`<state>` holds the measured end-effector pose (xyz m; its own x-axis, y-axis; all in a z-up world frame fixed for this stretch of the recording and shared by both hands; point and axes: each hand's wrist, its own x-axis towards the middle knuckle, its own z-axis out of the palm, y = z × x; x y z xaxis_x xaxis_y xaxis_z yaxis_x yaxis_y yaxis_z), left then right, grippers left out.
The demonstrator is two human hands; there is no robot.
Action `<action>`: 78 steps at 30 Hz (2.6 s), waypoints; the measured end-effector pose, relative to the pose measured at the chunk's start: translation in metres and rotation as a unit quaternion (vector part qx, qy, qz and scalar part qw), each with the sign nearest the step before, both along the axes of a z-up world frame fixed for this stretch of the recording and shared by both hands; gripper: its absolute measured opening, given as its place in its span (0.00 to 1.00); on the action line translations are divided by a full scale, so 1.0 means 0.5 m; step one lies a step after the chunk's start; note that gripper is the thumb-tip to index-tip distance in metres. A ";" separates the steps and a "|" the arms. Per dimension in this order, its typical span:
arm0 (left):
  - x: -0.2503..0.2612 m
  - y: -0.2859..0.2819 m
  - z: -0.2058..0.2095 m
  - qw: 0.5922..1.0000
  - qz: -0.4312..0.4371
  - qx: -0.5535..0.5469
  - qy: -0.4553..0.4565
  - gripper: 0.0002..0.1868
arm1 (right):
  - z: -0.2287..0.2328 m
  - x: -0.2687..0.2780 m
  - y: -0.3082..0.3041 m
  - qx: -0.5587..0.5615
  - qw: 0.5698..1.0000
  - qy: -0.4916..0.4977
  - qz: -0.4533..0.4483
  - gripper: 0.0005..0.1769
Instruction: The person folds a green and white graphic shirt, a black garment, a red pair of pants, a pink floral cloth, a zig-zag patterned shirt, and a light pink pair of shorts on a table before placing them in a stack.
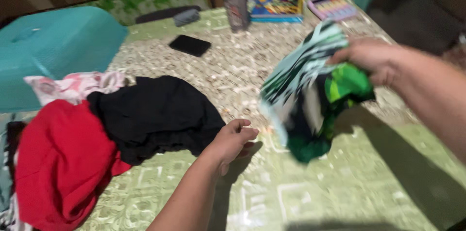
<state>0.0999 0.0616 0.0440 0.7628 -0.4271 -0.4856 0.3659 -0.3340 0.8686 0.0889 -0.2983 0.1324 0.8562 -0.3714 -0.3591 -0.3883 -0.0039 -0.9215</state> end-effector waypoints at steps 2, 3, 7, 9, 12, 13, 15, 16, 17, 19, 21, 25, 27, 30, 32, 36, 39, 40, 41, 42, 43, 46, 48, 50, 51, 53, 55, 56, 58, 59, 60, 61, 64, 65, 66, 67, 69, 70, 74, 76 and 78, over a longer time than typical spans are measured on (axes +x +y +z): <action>0.021 0.007 0.030 0.999 0.025 -0.020 -0.026 0.31 | 0.068 0.067 -0.001 -0.128 0.989 -0.067 0.027 0.22; 0.033 0.012 0.044 0.998 0.038 -0.030 -0.038 0.31 | 0.097 0.093 -0.001 -0.223 0.968 -0.104 0.049 0.24; 0.074 0.041 0.079 0.993 0.081 -0.064 -0.060 0.29 | 0.137 0.177 0.039 -0.515 0.830 -0.190 0.099 0.30; 0.085 0.057 0.077 0.990 0.097 -0.075 -0.069 0.28 | 0.099 0.201 0.067 -0.689 0.718 -0.082 0.058 0.32; 0.097 0.078 0.060 0.987 0.122 -0.074 -0.070 0.27 | -0.040 0.195 0.101 -0.658 0.738 -0.042 0.145 0.40; 0.097 0.086 0.050 0.987 0.128 -0.066 -0.071 0.26 | -0.096 0.184 0.108 -0.650 0.737 -0.051 0.180 0.43; 0.097 0.103 0.034 0.987 0.137 -0.046 -0.074 0.24 | -0.192 0.172 0.130 -0.612 0.736 0.057 0.283 0.36; 0.097 0.110 0.027 0.986 0.143 -0.047 -0.077 0.24 | -0.222 0.162 0.135 -0.637 0.720 -0.021 0.276 0.36; 0.096 0.117 0.021 0.985 0.148 -0.048 -0.079 0.23 | -0.243 0.152 0.143 -0.657 0.699 -0.099 0.266 0.38; 0.098 0.125 0.014 0.983 0.152 -0.053 -0.084 0.22 | -0.244 0.140 0.154 -0.637 0.722 -0.120 0.242 0.36; 0.105 0.128 0.010 0.983 0.151 -0.060 -0.088 0.21 | -0.215 0.143 0.159 -0.555 0.803 -0.005 0.217 0.28; 0.131 0.077 -0.012 0.981 0.114 -0.105 -0.116 0.19 | -0.182 0.188 0.145 -0.549 0.830 -0.079 0.062 0.30; 0.159 0.030 -0.028 0.981 0.093 -0.110 -0.130 0.20 | -0.184 0.207 0.118 -0.570 0.814 -0.105 -0.049 0.32; 0.217 -0.047 -0.060 0.985 0.068 -0.063 -0.146 0.19 | -0.191 0.220 0.076 -0.339 0.917 0.089 -0.191 0.32; 0.265 -0.108 -0.086 0.979 0.080 -0.048 -0.182 0.20 | -0.198 0.220 0.053 -0.195 0.958 0.080 -0.196 0.29; 0.341 -0.213 -0.119 0.971 0.111 -0.061 -0.204 0.23 | -0.213 0.228 0.018 -0.068 0.975 0.053 -0.204 0.22; 0.366 -0.249 -0.105 0.953 0.108 0.119 -0.258 0.18 | -0.246 0.250 -0.017 -0.035 0.972 0.061 -0.226 0.16; 0.371 -0.253 -0.096 0.954 0.090 0.138 -0.250 0.17 | -0.263 0.261 -0.031 -0.065 0.973 0.032 -0.220 0.14; 0.374 -0.255 -0.086 0.955 0.073 0.157 -0.241 0.16 | -0.283 0.271 -0.041 -0.096 0.972 0.004 -0.213 0.12; 0.375 -0.253 -0.079 0.954 0.057 0.179 -0.232 0.17 | -0.302 0.280 -0.053 -0.125 0.971 -0.024 -0.204 0.12; 0.373 -0.252 -0.074 0.952 0.072 0.151 -0.258 0.16 | -0.314 0.285 -0.067 -0.119 0.971 -0.044 -0.202 0.09; 0.363 -0.237 -0.063 0.953 0.107 0.038 -0.280 0.13 | -0.320 0.288 -0.074 -0.101 0.970 -0.094 -0.198 0.05; 0.343 -0.207 -0.069 0.965 0.112 -0.077 -0.223 0.11 | -0.300 0.267 -0.062 -0.085 0.969 -0.111 -0.203 0.05; 0.308 -0.185 -0.083 0.980 0.095 0.012 -0.173 0.10 | -0.280 0.222 -0.023 -0.372 0.898 -0.161 -0.172 0.13; 0.297 -0.178 -0.086 0.984 0.089 0.055 -0.147 0.11 | -0.266 0.199 0.003 -0.504 0.830 -0.184 -0.149 0.17; 0.292 -0.169 -0.086 0.958 0.038 0.131 -0.252 0.15 | -0.251 0.167 0.076 -0.516 0.828 -0.219 -0.031 0.22; 0.287 -0.161 -0.068 0.940 -0.005 0.150 -0.306 0.16 | -0.232 0.141 0.135 -0.536 0.800 -0.248 0.107 0.26; 0.278 -0.150 -0.057 0.943 -0.017 0.136 -0.304 0.16 | -0.227 0.137 0.163 -0.546 0.774 -0.257 0.193 0.28; 0.250 -0.116 -0.036 0.939 -0.012 0.121 -0.322 0.16 | -0.214 0.136 0.210 -0.590 0.746 -0.254 0.173 0.29; 0.228 -0.091 -0.028 0.932 0.005 0.121 -0.342 0.16 | -0.206 0.136 0.234 -0.613 0.730 -0.254 0.164 0.30; 0.205 -0.062 -0.018 0.924 0.025 0.123 -0.362 0.16 | -0.197 0.137 0.262 -0.567 0.757 -0.266 0.186 0.29; 0.180 -0.027 -0.011 0.910 0.045 0.153 -0.381 0.15 | -0.188 0.139 0.296 -0.519 0.781 -0.276 0.209 0.28; 0.105 0.094 0.003 0.864 0.092 0.269 -0.416 0.14 | -0.170 0.129 0.423 -0.433 0.814 -0.194 0.334 0.27; 0.084 0.136 0.004 0.847 0.102 0.322 -0.411 0.17 | -0.166 0.119 0.460 -0.415 0.794 -0.244 0.372 0.33; 0.062 0.180 0.002 0.828 0.115 0.375 -0.401 0.19 | -0.167 0.108 0.500 -0.392 0.768 -0.294 0.413 0.39; 0.046 0.217 -0.005 0.823 0.137 0.380 -0.400 0.22 | -0.169 0.094 0.534 -0.368 0.738 -0.341 0.451 0.45; 0.030 0.274 -0.025 0.813 0.180 0.383 -0.400 0.27 | -0.175 0.068 0.585 -0.431 0.711 -0.323 0.453 0.45; 0.024 0.296 -0.036 0.802 0.181 0.382 -0.423 0.30 | -0.174 0.060 0.601 -0.463 0.697 -0.312 0.449 0.45; -0.001 0.348 -0.058 0.753 0.142 0.421 -0.485 0.37 | -0.142 0.049 0.600 -0.529 0.673 -0.196 0.478 0.35; -0.009 0.362 -0.050 0.737 0.107 0.463 -0.482 0.34 | -0.133 0.035 0.576 -0.543 0.652 -0.229 0.478 0.28; -0.016 0.377 -0.040 0.731 0.074 0.504 -0.455 0.27 | -0.127 0.032 0.529 -0.483 0.681 -0.316 0.450 0.24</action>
<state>0.0921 0.2499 0.0242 0.9673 -0.0819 0.2399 -0.1122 -0.9869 0.1155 0.1048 -0.0338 0.0689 0.7627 0.6057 0.2269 0.6464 -0.7009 -0.3016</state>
